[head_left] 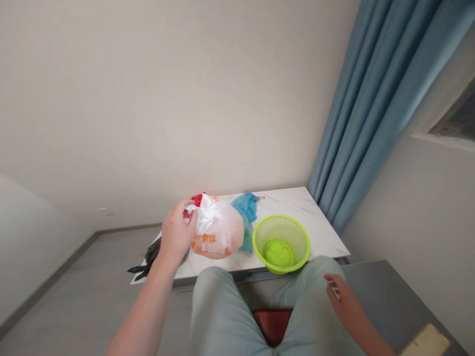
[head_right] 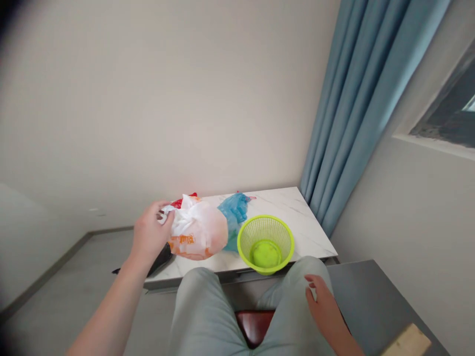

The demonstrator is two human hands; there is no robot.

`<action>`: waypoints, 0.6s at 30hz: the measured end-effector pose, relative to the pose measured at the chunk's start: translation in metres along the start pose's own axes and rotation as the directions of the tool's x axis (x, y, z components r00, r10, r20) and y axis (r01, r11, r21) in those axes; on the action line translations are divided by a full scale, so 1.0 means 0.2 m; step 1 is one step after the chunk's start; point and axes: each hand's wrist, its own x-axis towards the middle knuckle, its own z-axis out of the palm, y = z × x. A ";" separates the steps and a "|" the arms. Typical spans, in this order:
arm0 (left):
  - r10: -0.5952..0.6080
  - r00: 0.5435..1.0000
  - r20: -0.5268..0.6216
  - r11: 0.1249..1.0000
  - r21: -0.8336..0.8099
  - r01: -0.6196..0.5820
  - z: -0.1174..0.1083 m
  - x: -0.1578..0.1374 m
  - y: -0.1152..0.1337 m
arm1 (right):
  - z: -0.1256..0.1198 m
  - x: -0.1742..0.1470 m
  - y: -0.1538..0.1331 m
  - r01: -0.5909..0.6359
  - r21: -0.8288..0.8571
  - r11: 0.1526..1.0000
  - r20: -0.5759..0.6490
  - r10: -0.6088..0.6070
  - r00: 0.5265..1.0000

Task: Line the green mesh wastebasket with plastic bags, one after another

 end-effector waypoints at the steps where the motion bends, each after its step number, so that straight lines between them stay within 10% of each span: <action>1: -0.036 0.999 0.034 0.999 0.018 0.036 0.01 -0.02 -0.05 | 0.04 -0.03 0.07 -0.014 -0.099 0.995 -0.018 0.013 1.000; 8: -0.205 0.972 0.114 0.963 0.199 0.180 0.20 -0.17 -0.39 | 0.23 -0.20 0.09 -0.069 -0.629 0.774 -0.054 0.044 0.998; 18: -0.361 0.922 0.140 0.905 0.291 0.310 0.38 -0.29 -0.64 | 0.19 -0.13 -0.06 -0.025 -0.648 0.762 -0.012 0.023 1.000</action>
